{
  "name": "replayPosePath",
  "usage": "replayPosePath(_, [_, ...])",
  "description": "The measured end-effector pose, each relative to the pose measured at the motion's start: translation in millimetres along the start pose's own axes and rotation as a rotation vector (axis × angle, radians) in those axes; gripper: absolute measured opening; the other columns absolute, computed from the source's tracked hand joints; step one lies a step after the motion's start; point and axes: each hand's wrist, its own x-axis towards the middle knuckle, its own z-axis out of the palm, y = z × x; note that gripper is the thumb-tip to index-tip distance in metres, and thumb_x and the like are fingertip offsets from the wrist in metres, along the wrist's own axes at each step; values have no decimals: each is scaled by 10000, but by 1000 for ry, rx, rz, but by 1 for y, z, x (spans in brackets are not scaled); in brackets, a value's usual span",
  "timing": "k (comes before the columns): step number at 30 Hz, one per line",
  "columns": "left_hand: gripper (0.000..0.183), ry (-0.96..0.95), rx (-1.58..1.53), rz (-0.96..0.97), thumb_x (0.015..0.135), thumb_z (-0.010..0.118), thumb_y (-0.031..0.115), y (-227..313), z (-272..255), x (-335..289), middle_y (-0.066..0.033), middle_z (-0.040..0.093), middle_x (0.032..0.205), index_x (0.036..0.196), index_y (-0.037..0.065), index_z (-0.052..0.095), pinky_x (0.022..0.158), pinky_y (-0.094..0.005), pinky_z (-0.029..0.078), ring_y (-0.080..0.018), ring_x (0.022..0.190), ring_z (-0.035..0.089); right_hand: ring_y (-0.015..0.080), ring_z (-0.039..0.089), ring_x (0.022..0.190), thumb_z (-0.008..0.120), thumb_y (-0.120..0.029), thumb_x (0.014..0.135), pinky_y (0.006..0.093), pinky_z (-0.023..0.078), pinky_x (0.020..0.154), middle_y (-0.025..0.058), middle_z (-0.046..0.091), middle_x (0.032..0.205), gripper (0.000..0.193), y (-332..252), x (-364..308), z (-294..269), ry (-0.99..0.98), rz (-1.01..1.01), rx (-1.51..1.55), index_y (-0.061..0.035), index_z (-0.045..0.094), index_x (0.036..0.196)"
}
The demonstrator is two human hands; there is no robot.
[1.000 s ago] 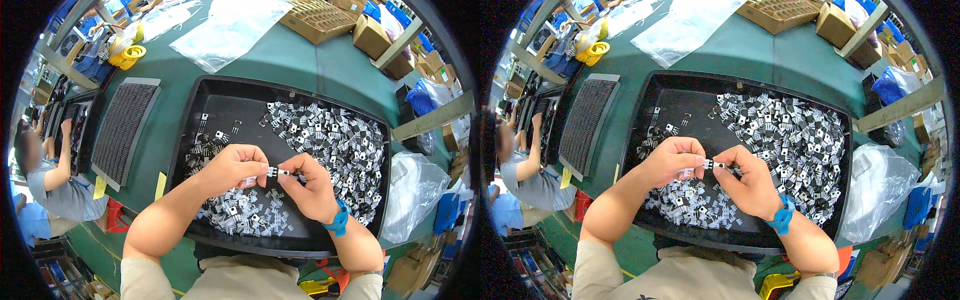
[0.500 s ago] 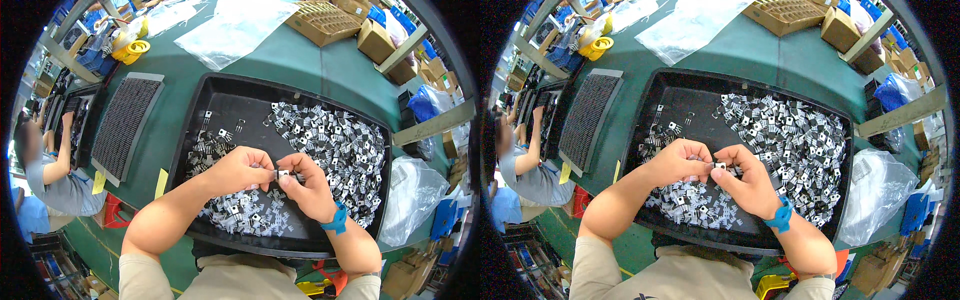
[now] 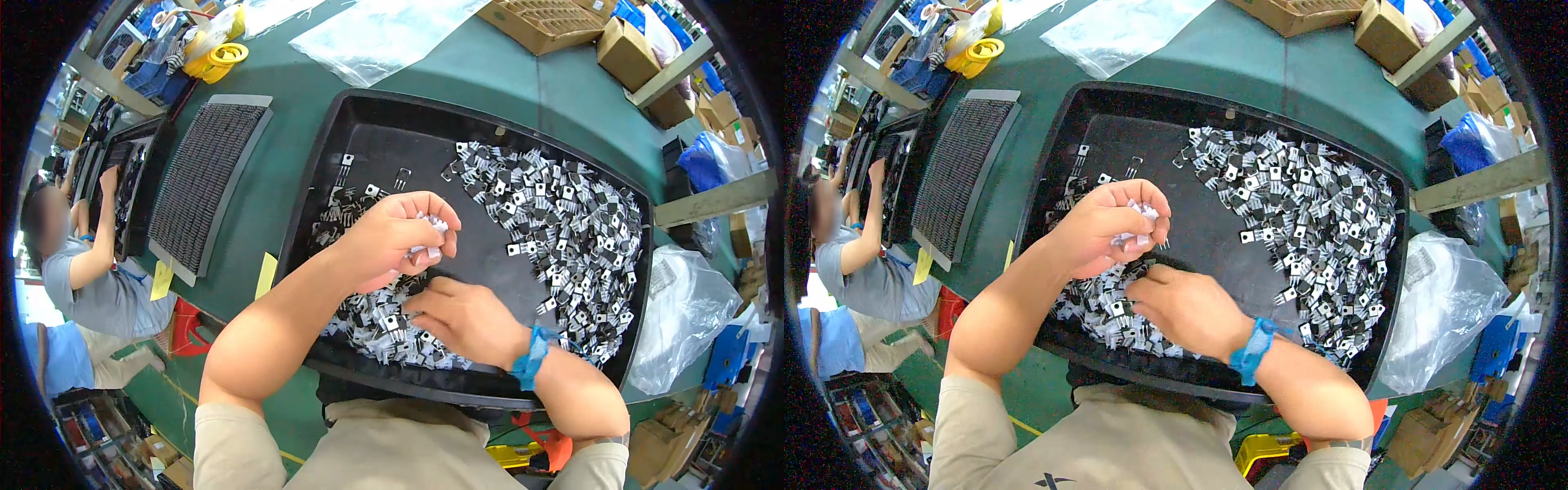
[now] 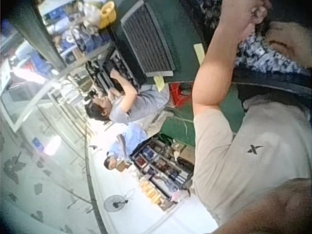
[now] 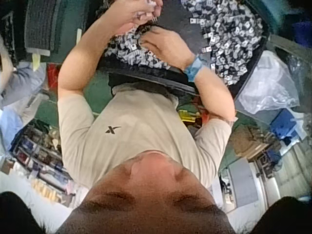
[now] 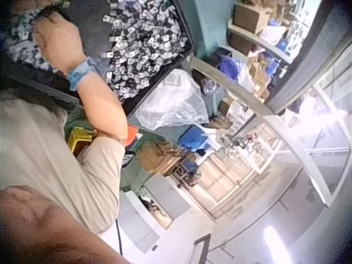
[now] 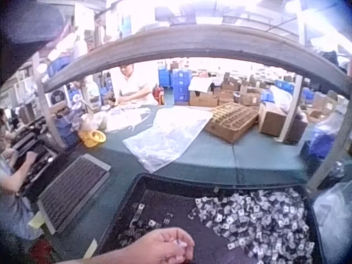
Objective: The person sits at a workstation and repeatedly picks up small black electronic components and white plastic clips from a black tray. They insert the clips into the components by hand and place the assembled units back into the tray. The process is repetitive and involves handling small parts with precision.
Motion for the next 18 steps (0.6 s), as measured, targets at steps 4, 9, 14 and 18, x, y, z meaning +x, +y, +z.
replayPosePath(4, [110,-33,9,6,864,566,50,-1,-3,1,-125,629,802,962,1,579,436,-194,345,-89,556,503,311,627,803,624,-205,850,433,525,656,119,580,868,184,-12,8,20,-96,-4,-132,-60,565,948])
replayPosePath(9, [130,-4,33,-25,866,561,69,2,1,0,-127,633,780,959,-12,601,447,-201,374,-98,564,535,321,632,777,604,-145,829,439,512,618,137,580,845,151,-22,6,13,-185,21,-85,-38,519,893])
replayPosePath(14, [189,32,72,-61,860,548,69,4,4,-1,-122,646,788,1006,-28,619,455,-196,395,-98,566,550,261,615,661,626,-61,807,372,480,576,110,580,734,149,-24,-1,-21,-4,73,354,-42,514,904])
replayPosePath(18, [201,21,67,-79,867,539,69,5,5,-5,-99,649,802,1025,-18,627,446,-184,372,-74,573,537,132,575,606,633,-4,814,291,457,563,54,591,694,150,-21,-4,-39,330,132,364,-37,581,951])
